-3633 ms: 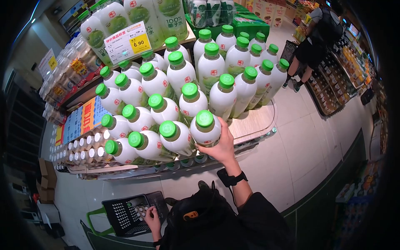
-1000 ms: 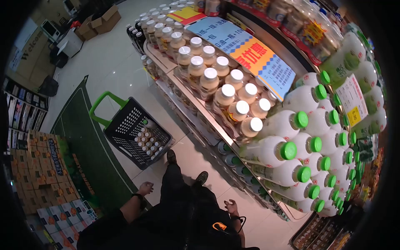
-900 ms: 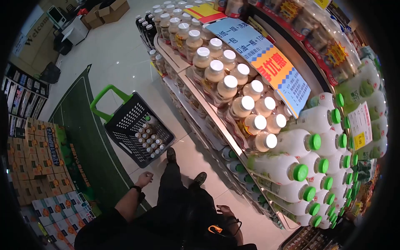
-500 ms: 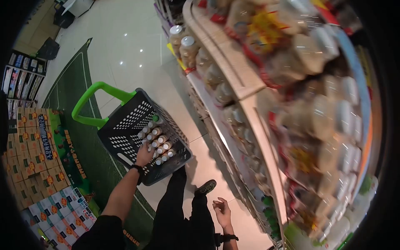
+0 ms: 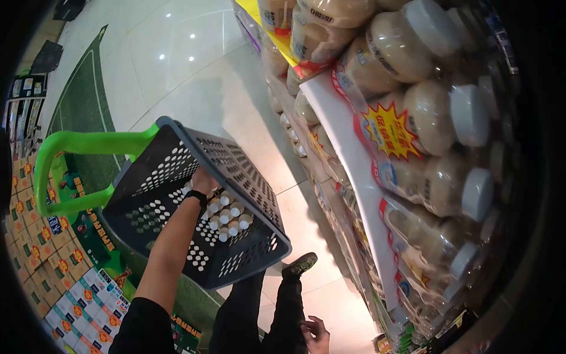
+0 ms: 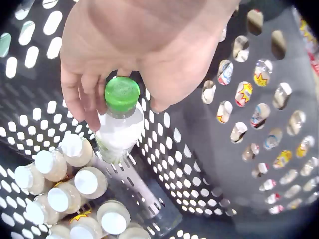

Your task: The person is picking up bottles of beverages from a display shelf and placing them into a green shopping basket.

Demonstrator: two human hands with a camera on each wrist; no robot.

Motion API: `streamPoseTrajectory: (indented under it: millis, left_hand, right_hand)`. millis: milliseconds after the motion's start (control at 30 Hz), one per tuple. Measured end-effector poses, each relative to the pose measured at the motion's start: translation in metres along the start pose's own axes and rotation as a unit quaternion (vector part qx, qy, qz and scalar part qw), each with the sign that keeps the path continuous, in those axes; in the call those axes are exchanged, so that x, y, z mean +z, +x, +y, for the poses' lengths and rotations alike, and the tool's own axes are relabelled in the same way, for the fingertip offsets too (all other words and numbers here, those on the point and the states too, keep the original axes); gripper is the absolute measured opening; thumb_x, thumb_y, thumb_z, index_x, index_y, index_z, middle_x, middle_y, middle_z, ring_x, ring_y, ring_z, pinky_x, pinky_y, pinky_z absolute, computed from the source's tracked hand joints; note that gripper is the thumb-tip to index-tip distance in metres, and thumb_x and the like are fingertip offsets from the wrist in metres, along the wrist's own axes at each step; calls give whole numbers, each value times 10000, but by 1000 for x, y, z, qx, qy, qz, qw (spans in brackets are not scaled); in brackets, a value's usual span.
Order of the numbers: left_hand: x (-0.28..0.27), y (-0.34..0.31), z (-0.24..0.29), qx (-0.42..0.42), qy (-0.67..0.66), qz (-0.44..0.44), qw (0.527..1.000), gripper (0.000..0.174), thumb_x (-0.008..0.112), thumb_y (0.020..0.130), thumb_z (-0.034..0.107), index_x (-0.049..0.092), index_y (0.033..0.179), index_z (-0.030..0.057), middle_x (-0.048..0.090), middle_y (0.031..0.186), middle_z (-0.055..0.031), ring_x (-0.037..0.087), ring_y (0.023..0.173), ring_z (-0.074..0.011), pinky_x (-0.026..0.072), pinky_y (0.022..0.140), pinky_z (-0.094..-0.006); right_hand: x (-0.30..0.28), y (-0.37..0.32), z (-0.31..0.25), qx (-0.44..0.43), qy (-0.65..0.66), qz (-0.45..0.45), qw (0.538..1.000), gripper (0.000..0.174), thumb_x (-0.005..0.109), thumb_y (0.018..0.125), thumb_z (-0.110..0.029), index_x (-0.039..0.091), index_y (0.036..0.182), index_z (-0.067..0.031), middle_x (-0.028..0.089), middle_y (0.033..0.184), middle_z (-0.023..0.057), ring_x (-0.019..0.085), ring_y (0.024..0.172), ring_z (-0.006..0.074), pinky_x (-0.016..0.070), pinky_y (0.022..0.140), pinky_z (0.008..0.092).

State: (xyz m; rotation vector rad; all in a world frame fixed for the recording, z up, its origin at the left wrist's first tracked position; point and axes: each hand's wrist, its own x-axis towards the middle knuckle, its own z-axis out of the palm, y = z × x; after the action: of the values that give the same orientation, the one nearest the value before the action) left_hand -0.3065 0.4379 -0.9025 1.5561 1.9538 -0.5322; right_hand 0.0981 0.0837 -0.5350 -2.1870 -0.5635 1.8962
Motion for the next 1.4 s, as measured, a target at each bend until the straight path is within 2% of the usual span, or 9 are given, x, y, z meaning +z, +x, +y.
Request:
streamPoseTrajectory:
  millis: [100,167,233,267,500,733,800,1133,1400]
  left_hand:
    - [17,12,-10,23,43,-11,999,624,615,924,426,510,1378,11,559,1326,-222,702,1002,-347,594,800,-392]
    - [23,2,-10,45,6,20,999,572,639,913,379,525,1331,6,588,1258,-226,697,969,-364,584,791,-417]
    - [11,0,-5,89,-69,112,987,471,688,891,285,553,1238,-3,646,1122,-233,688,903,-399,563,772,-468]
    - [14,-14,0,107,-140,215,961,431,705,883,269,530,1175,4,658,996,-246,667,848,-429,534,730,-514]
    - [-71,-199,9,48,-217,239,945,368,734,865,285,539,1044,30,654,832,-196,650,733,-408,517,649,-491]
    - [-261,-417,33,345,-202,279,873,316,809,682,246,588,841,85,584,674,-94,600,559,-301,463,511,-382]
    - [-312,-465,53,460,-266,202,822,273,807,643,258,616,779,118,521,605,-27,549,485,-246,435,471,-339]
    - [-422,-689,231,697,-235,182,652,366,857,580,274,637,855,174,486,584,12,520,453,-182,433,449,-300]
    - [-373,-838,390,775,-277,96,561,569,889,601,300,628,1060,90,528,661,-48,528,546,-188,405,506,-297]
  right_hand:
    - [12,19,-14,-12,-8,1,1000,463,553,996,-37,419,1439,-58,676,1175,130,648,1087,210,532,972,374]
    - [31,34,-36,-44,12,93,995,251,542,970,-6,580,1217,-23,684,941,107,663,843,198,554,848,356]
    - [28,60,4,-24,-7,99,995,392,737,888,-85,586,1248,-49,759,1027,110,725,911,183,567,847,311]
    - [31,59,-9,-39,-63,94,993,378,737,879,-71,595,1228,-41,758,1031,113,725,915,180,566,850,310]
    - [24,15,-116,-206,-166,86,961,397,783,802,-83,638,1166,-21,733,1054,142,720,984,278,559,906,366]
    - [30,-58,-232,-445,-218,56,867,587,866,722,-181,613,1231,-32,628,1276,168,585,1243,350,478,1044,443]
    - [30,-90,-248,-528,-226,-59,816,759,881,698,-236,539,1346,-36,543,1388,182,500,1333,379,418,1104,487]
    - [-92,-246,-205,-696,-69,-51,713,882,917,651,-258,466,1378,-45,564,1366,174,594,1217,379,512,1017,466]
    - [-274,-403,-77,-636,-51,124,760,933,883,527,-245,458,1346,-109,630,1201,146,653,1038,367,545,861,427]
